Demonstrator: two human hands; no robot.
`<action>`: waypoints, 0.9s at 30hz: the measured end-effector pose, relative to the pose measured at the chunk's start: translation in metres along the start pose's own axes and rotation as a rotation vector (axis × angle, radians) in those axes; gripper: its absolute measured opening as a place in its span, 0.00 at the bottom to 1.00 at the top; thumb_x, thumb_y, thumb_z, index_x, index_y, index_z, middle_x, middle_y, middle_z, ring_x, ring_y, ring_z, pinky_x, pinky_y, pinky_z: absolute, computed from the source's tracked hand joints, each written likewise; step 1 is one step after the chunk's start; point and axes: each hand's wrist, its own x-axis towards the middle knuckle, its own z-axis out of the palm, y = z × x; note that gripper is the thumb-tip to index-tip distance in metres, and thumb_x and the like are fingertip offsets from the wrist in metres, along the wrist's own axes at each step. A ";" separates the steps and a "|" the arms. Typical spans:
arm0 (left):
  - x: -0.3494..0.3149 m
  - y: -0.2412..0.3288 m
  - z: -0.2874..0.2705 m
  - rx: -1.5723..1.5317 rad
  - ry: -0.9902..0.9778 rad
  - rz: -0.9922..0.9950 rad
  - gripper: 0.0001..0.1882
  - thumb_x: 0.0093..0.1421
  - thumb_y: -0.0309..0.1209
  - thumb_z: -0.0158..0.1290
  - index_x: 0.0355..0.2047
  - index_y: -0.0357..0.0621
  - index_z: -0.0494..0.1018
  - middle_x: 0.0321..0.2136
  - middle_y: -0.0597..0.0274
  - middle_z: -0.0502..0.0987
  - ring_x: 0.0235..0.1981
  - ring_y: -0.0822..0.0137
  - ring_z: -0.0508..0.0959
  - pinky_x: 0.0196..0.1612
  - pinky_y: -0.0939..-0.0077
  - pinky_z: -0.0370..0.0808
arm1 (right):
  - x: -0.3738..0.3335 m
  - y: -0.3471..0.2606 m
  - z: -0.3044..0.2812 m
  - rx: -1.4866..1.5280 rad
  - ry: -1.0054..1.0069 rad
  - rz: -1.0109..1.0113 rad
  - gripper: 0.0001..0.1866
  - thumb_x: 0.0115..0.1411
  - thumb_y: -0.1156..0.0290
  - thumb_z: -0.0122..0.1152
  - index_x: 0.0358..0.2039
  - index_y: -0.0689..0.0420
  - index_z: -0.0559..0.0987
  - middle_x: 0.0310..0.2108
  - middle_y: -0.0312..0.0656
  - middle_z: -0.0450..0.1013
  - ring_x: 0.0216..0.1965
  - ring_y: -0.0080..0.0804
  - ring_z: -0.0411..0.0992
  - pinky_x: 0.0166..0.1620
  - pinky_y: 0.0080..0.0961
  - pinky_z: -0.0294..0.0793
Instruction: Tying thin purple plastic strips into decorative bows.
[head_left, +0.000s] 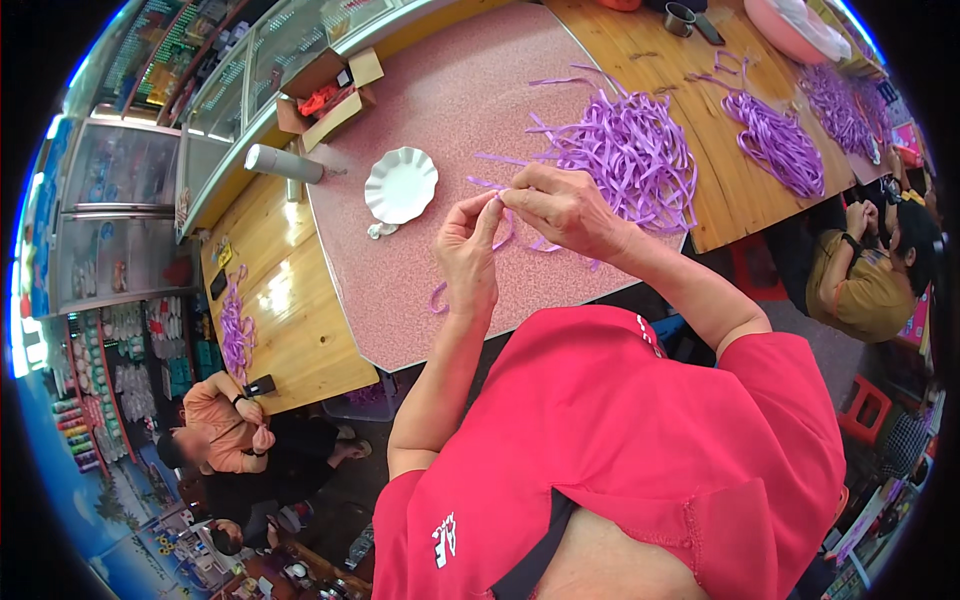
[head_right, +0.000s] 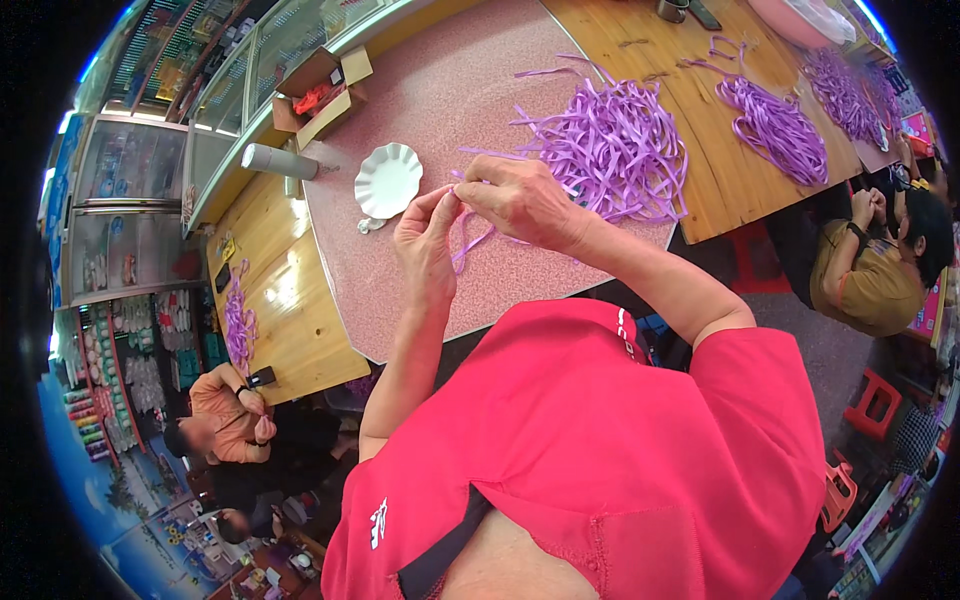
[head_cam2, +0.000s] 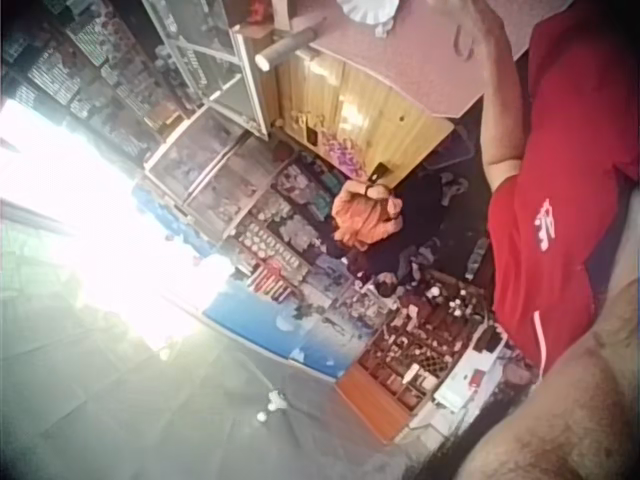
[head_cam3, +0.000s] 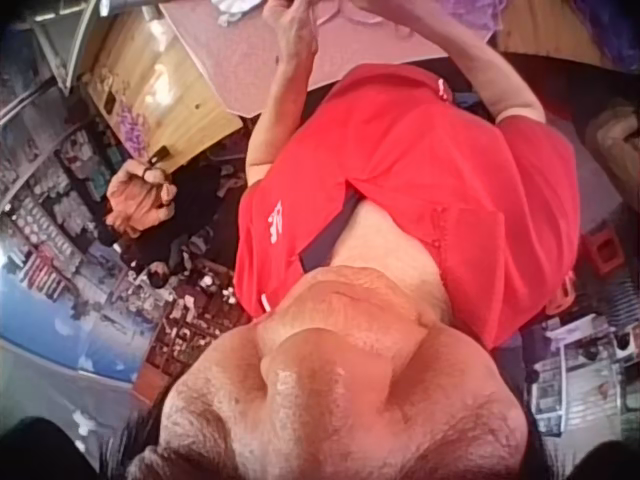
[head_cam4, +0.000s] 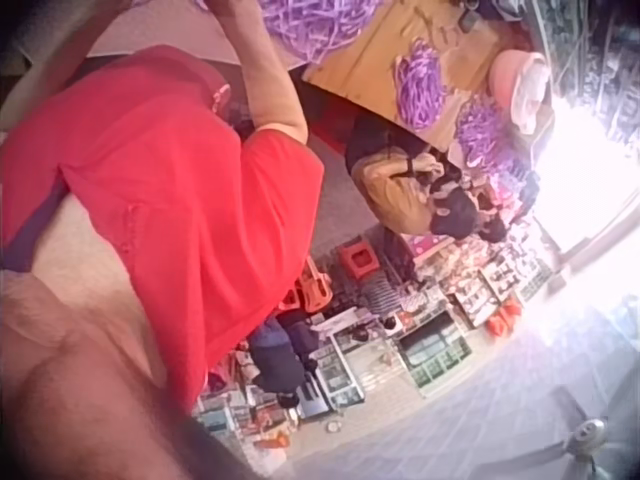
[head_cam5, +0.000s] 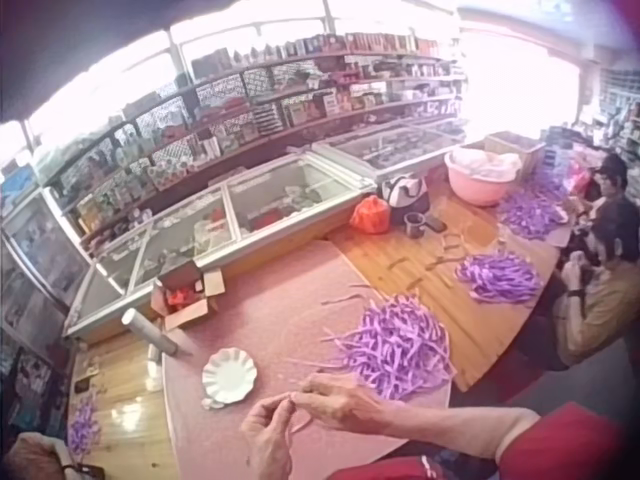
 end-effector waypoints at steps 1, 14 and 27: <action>0.002 -0.004 0.000 0.006 0.012 0.031 0.08 0.63 0.26 0.54 0.41 0.36 0.74 0.37 0.61 0.77 0.37 0.76 0.75 0.42 0.83 0.72 | 0.000 0.000 0.001 0.007 -0.012 0.008 0.06 0.52 0.74 0.63 0.32 0.58 0.78 0.28 0.40 0.72 0.26 0.36 0.74 0.25 0.29 0.72; 0.008 -0.008 -0.003 0.123 -0.106 0.053 0.06 0.68 0.30 0.47 0.39 0.40 0.68 0.31 0.69 0.69 0.31 0.79 0.66 0.36 0.85 0.66 | 0.000 0.001 0.006 0.561 -0.081 0.749 0.06 0.59 0.72 0.63 0.34 0.61 0.80 0.25 0.30 0.72 0.27 0.14 0.67 0.28 0.17 0.66; 0.010 0.003 0.016 0.288 0.000 0.383 0.08 0.65 0.27 0.51 0.42 0.40 0.68 0.32 0.64 0.69 0.35 0.73 0.69 0.38 0.82 0.67 | 0.008 -0.005 -0.001 1.311 0.014 1.218 0.08 0.60 0.66 0.61 0.31 0.58 0.80 0.18 0.24 0.63 0.16 0.09 0.54 0.18 0.12 0.50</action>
